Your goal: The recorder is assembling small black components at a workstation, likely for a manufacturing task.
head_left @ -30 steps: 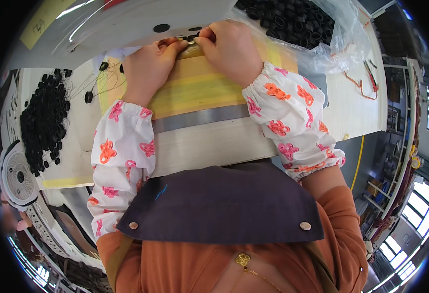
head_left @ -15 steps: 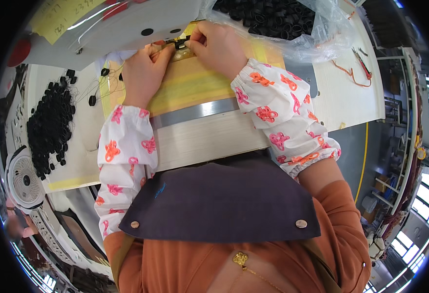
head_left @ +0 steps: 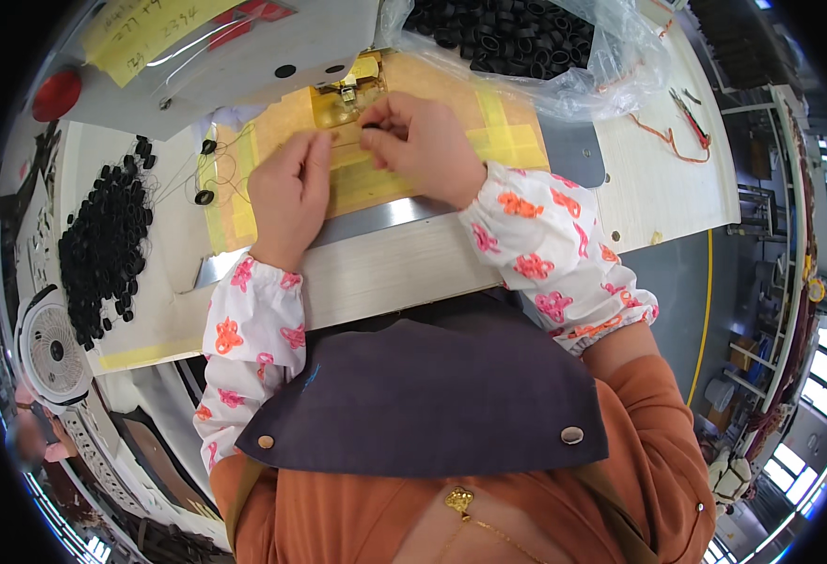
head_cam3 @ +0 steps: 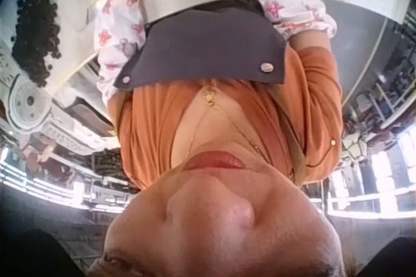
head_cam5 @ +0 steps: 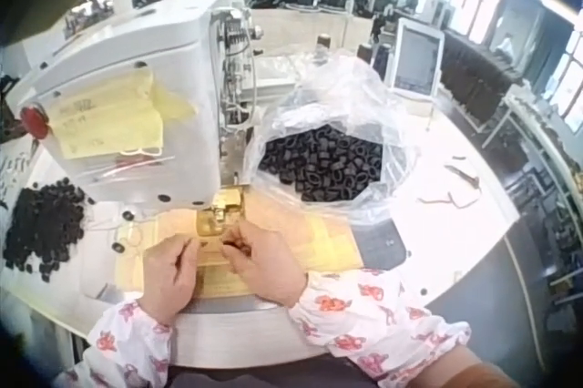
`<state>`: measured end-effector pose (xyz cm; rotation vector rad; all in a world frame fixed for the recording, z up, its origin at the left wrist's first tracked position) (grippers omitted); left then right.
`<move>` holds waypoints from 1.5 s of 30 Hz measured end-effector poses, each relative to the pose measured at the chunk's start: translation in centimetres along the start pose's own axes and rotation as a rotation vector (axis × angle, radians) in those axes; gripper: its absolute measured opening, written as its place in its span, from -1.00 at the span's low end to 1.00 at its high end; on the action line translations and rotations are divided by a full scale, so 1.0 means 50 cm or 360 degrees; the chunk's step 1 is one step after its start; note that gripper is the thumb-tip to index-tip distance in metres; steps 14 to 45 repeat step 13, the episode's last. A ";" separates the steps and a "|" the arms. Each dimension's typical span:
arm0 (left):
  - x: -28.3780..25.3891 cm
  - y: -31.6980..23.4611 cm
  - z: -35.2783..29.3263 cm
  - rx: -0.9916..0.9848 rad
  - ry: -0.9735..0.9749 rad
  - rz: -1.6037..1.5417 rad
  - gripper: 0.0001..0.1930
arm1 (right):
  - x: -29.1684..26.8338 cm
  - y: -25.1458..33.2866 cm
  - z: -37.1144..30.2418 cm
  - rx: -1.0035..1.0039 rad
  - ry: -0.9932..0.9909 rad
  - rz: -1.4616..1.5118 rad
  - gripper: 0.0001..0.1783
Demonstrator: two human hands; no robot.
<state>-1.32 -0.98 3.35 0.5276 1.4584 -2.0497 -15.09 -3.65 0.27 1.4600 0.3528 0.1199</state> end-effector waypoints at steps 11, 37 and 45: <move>0.026 0.022 0.033 -0.0101 0.0427 0.0204 -0.77 | -0.007 0.044 -0.013 -0.0160 0.0359 -0.0149 -0.80; 0.014 0.028 0.023 -0.0200 0.0184 0.0037 -0.76 | -0.008 0.013 0.018 0.0062 0.0381 0.0031 -0.79; 0.014 0.028 0.023 -0.0200 0.0184 0.0037 -0.76 | -0.008 0.013 0.018 0.0062 0.0381 0.0031 -0.79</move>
Point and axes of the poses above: each hand's wrist, its own z-axis towards the middle knuckle, its own x-axis out of the palm, y = z × x, the point moved 7 cm from there along z, towards the middle knuckle, and after that the axes turned 5 degrees about -x, right-handed, at the moved point
